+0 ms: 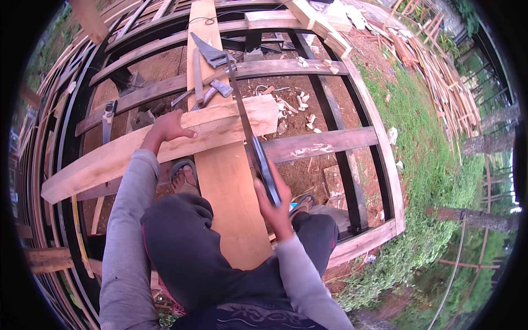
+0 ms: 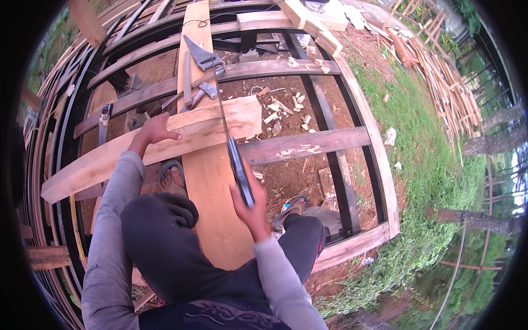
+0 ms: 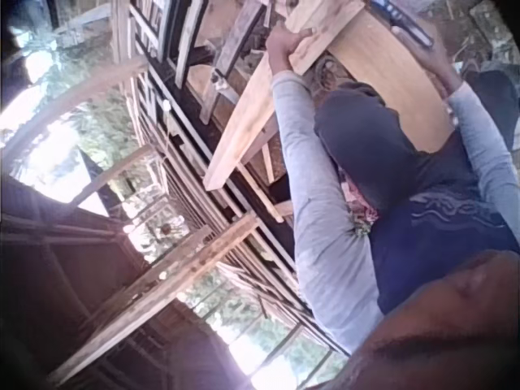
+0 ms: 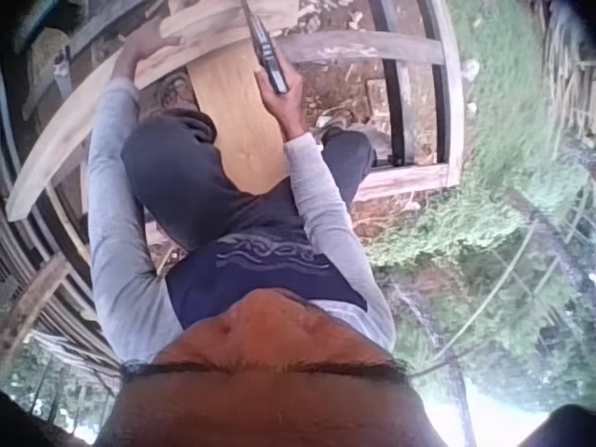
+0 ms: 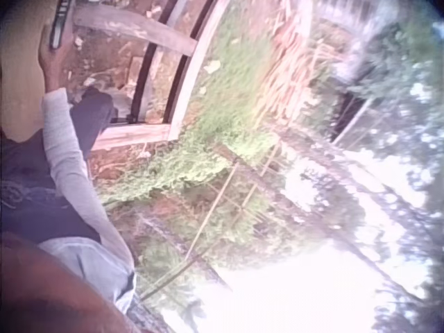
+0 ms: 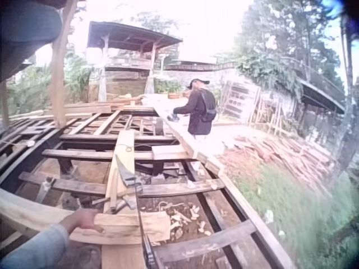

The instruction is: The person saws through a piece of lumber with a hand saw while holding the wood steady by hand and foot on a wooden structure.

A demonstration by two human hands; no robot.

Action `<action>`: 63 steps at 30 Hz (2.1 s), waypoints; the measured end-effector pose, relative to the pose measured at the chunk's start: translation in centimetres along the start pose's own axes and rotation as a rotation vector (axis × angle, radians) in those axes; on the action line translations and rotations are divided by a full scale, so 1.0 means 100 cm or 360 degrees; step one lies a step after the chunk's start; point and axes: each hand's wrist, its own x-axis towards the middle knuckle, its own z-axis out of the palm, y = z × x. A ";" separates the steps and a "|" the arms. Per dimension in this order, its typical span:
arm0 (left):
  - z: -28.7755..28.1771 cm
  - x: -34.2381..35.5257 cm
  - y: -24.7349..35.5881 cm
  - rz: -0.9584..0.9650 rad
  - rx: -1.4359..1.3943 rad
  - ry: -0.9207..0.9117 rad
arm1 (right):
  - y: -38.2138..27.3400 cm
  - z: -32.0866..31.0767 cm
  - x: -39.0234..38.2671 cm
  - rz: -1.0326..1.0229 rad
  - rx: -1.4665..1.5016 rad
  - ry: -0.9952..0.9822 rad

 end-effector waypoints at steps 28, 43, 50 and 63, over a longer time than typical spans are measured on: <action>0.000 0.001 -0.002 -0.0052 -0.0024 0.0097 | -0.066 -0.084 -0.129 0.0308 -0.0104 -0.0119; -0.007 -0.008 -0.002 -0.0094 0.0047 0.0029 | -0.056 -0.074 -0.129 0.0293 -0.0142 -0.0157; 0.010 -0.007 -0.005 0.0034 0.0089 0.0159 | 0.019 0.022 0.052 -0.0232 0.0073 0.0044; 0.014 0.005 -0.013 0.0056 0.0069 0.0088 | -0.009 -0.002 0.012 -0.0023 0.0096 0.0047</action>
